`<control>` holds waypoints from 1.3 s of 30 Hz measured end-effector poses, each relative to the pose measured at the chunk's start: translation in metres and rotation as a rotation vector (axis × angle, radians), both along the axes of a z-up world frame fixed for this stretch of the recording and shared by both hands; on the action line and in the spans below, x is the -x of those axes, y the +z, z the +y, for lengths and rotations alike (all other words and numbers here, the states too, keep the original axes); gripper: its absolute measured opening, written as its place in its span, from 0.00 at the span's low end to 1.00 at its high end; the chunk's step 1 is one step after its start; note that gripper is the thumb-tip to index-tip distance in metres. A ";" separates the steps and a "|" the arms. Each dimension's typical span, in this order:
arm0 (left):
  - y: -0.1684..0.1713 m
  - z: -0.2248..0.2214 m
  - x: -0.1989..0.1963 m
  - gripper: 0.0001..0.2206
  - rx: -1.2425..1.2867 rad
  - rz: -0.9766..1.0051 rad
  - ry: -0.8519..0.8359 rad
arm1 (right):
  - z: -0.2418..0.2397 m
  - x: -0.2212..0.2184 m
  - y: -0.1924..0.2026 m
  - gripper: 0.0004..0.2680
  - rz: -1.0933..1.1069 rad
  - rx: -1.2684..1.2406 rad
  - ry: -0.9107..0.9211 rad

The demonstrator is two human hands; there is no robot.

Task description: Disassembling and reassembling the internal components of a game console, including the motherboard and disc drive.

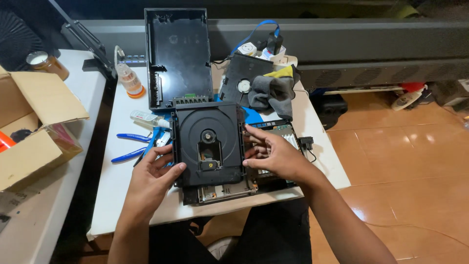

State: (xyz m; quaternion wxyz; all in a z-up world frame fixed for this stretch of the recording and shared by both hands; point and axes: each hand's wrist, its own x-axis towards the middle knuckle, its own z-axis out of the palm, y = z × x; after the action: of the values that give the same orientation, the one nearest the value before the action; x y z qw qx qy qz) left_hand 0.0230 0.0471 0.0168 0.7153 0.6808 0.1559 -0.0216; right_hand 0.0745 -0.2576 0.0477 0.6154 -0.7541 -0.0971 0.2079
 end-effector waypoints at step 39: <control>0.052 -0.027 0.043 0.27 -0.492 0.093 -0.131 | -0.003 0.044 0.014 0.08 -0.743 0.516 0.114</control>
State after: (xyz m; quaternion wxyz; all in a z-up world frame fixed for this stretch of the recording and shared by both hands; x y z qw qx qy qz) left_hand -0.0204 0.0205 0.0692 0.5171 0.8414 0.1445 -0.0606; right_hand 0.0307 -0.2610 0.0622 0.3186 -0.8996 -0.2978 -0.0256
